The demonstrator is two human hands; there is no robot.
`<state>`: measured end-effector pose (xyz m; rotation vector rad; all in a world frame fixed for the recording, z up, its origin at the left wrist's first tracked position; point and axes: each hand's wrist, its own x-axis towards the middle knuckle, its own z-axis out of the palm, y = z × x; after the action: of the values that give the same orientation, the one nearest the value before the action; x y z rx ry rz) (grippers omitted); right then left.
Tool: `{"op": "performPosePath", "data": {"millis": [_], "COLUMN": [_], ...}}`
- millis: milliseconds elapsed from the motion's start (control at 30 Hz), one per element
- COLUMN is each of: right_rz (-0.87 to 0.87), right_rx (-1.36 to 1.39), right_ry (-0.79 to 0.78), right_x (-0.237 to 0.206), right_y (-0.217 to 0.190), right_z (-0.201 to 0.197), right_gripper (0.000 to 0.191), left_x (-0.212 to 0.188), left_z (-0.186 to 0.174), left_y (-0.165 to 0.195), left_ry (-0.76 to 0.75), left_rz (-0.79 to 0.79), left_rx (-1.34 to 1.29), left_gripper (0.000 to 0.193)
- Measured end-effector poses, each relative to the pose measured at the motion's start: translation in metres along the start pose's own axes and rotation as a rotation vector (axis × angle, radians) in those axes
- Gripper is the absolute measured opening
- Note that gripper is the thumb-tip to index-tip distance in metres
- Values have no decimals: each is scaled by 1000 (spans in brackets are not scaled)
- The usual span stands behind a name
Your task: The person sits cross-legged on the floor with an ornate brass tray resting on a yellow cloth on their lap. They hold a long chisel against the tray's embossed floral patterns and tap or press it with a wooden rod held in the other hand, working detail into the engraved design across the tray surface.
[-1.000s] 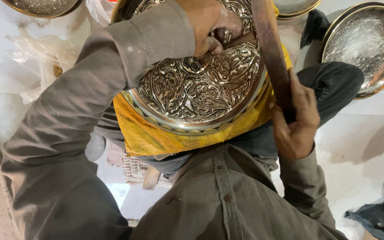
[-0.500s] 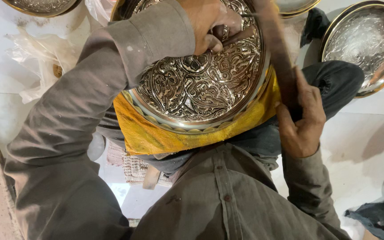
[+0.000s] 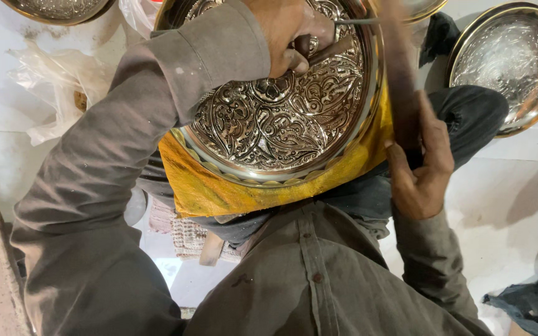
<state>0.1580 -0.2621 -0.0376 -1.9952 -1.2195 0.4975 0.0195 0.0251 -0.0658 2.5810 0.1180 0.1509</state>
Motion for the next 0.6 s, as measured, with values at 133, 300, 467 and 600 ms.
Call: {"op": "performPosePath", "data": {"millis": [133,300,467,600], "right_rz": [-55,29,13,8], "right_rx": [-30,-26,123,124], "right_ry": [-52,-41,-10,-8], "right_x": [0,-7,-11,-10], "right_y": [6,24,29,25], "right_z": [-5,-10,-6,-6], "right_gripper": [71,70,69,65], "left_x": [2,-2,-2,-3], "left_z": [0,6,12,15], "left_y": [-1,-4,-11,-13], "left_ry": [-99,-14,53,56], "left_rz": [-108,-98,-2,-6], "left_rx": [15,29,34,129], "left_gripper": [31,32,38,45]}}
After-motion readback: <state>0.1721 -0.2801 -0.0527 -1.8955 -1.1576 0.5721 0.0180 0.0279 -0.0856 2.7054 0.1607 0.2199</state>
